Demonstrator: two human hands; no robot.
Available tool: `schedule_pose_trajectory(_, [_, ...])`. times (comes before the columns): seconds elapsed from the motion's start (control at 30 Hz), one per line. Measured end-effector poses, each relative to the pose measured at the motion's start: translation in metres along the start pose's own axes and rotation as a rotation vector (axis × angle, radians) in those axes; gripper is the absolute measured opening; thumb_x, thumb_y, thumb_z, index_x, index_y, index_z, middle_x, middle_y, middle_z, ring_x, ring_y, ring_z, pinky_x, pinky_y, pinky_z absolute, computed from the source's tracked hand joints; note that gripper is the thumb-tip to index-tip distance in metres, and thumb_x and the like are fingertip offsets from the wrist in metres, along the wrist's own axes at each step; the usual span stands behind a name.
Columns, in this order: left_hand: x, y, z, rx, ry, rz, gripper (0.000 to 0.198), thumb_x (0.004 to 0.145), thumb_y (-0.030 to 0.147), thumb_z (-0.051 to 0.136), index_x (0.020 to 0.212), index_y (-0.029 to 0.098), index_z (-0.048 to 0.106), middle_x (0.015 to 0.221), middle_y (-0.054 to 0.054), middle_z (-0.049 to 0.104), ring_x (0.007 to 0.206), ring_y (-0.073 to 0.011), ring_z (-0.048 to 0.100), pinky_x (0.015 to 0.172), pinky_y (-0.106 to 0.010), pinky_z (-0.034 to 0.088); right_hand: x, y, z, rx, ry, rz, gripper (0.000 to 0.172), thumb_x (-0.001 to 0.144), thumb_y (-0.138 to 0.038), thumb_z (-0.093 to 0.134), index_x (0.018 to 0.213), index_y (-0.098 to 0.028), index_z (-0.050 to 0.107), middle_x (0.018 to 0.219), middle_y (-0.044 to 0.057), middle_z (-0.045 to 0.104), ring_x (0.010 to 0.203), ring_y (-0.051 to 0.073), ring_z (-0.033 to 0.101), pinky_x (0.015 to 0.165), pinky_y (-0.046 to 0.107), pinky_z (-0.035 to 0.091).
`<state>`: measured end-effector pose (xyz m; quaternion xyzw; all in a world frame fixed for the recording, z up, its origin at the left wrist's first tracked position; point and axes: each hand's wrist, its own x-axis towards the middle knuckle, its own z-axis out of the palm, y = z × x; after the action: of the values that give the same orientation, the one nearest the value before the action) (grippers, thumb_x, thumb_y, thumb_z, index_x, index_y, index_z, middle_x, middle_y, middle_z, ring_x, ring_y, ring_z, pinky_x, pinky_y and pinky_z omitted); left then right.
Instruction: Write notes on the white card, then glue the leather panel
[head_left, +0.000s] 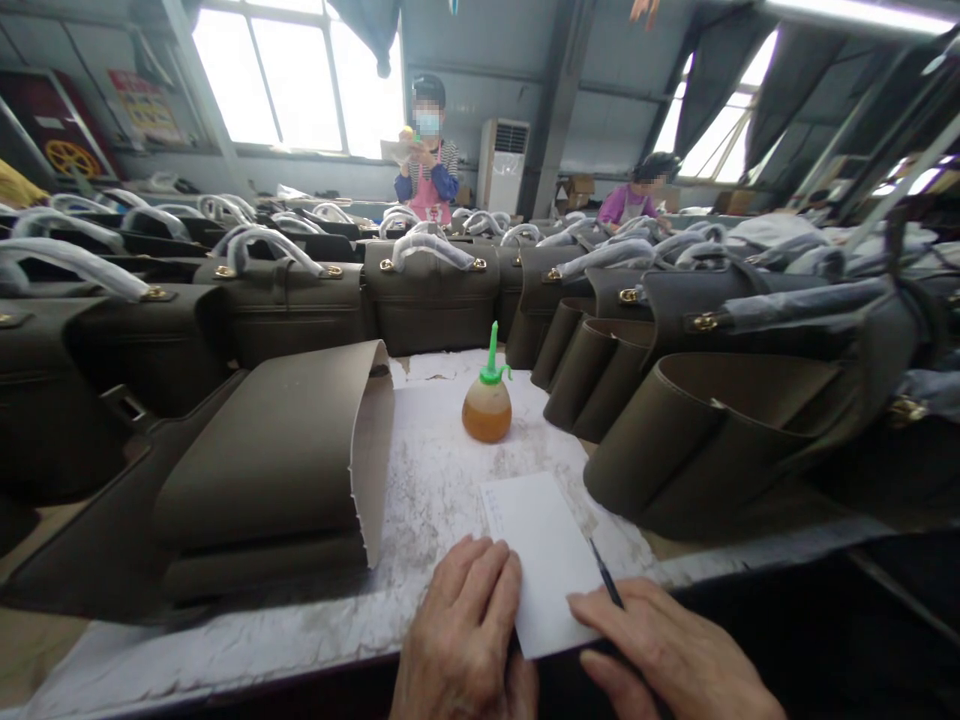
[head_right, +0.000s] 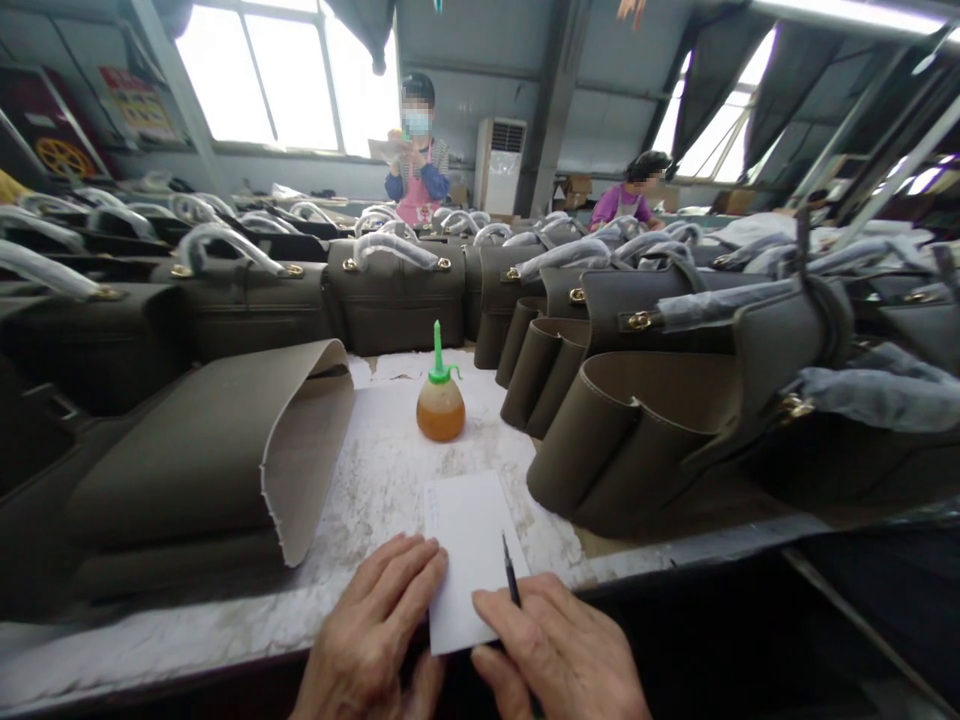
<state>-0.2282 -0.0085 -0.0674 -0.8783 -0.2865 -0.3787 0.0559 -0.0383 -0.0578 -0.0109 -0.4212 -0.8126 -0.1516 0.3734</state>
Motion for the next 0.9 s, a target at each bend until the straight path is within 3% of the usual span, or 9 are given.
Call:
schedule_pose_trajectory(0.13, [0.000,0.005,0.002,-0.042,0.002,-0.058,0.052,0.069,0.013,0.050,0.121,0.004,0.051,0.119,-0.014,0.058,0.116,-0.0280,0.047,0.096,-0.044,0.051,0.008,0.006,-0.008,0.236,-0.019,0.214,0.024,0.096,-0.037,0.042,0.111,-0.025,0.057,0.081,-0.002,0.067,0.071,0.010,0.064,0.063,0.013,0.052])
schedule_pose_trajectory(0.2, [0.000,0.007,0.003,-0.081,0.018,-0.102,0.051,0.071,0.011,0.047,0.121,0.004,0.050,0.119,-0.014,0.058,0.117,-0.0281,0.045,0.097,-0.046,0.050,0.010,0.009,-0.008,0.389,0.017,0.359,0.028,0.095,-0.043,0.043,0.111,-0.028,0.060,0.078,-0.003,0.067,0.060,0.009,0.062,0.055,0.012,0.051])
schedule_pose_trajectory(0.37, [-0.001,0.010,0.007,-0.116,0.047,-0.132,0.050,0.072,0.010,0.043,0.120,0.004,0.051,0.119,-0.015,0.057,0.117,-0.0291,0.044,0.097,-0.048,0.049,0.013,0.010,0.003,0.545,0.113,0.741,0.033,0.090,-0.048,0.049,0.087,-0.024,0.071,0.060,-0.001,0.061,0.045,0.009,0.052,0.039,0.013,0.042])
schedule_pose_trajectory(0.43, [-0.001,0.010,0.007,-0.114,0.048,-0.126,0.050,0.072,0.010,0.043,0.121,0.004,0.050,0.119,-0.015,0.057,0.117,-0.0291,0.045,0.097,-0.048,0.049,0.017,0.007,0.010,0.552,0.099,0.819,0.030,0.086,-0.047,0.056,0.077,-0.022,0.069,0.054,-0.001,0.056,0.044,0.009,0.050,0.036,0.015,0.038])
schedule_pose_trajectory(0.53, [-0.001,0.009,0.006,-0.108,0.031,-0.118,0.051,0.071,0.010,0.044,0.121,0.004,0.050,0.120,-0.015,0.057,0.117,-0.0289,0.045,0.097,-0.047,0.049,0.025,0.004,0.020,0.526,0.057,0.829,0.028,0.084,-0.046,0.059,0.073,-0.021,0.066,0.053,-0.002,0.055,0.049,0.010,0.053,0.041,0.016,0.038])
schedule_pose_trajectory(0.7, [-0.001,0.009,0.008,-0.109,0.039,-0.132,0.049,0.072,0.011,0.043,0.120,0.004,0.052,0.119,-0.014,0.058,0.117,-0.0284,0.045,0.099,-0.045,0.048,0.039,0.005,0.033,0.547,-0.014,0.821,0.035,0.086,-0.045,0.055,0.066,-0.018,0.064,0.058,-0.001,0.060,0.035,0.006,0.045,0.030,0.018,0.029])
schedule_pose_trajectory(0.8, [-0.002,0.010,0.012,-0.112,0.087,-0.135,0.049,0.072,0.013,0.042,0.118,0.004,0.053,0.117,-0.014,0.058,0.117,-0.0289,0.045,0.098,-0.046,0.048,0.046,0.006,0.039,0.538,-0.035,0.784,0.041,0.087,-0.043,0.052,0.056,-0.017,0.060,0.057,0.000,0.060,0.033,0.006,0.046,0.032,0.017,0.035])
schedule_pose_trajectory(0.9, [-0.002,0.010,0.015,-0.109,0.134,-0.144,0.046,0.073,0.013,0.042,0.116,0.004,0.054,0.114,-0.014,0.060,0.115,-0.0280,0.047,0.098,-0.044,0.048,0.049,0.007,0.046,0.527,-0.051,0.780,0.035,0.086,-0.040,0.052,0.061,-0.017,0.058,0.056,0.000,0.061,0.032,0.007,0.047,0.033,0.018,0.036])
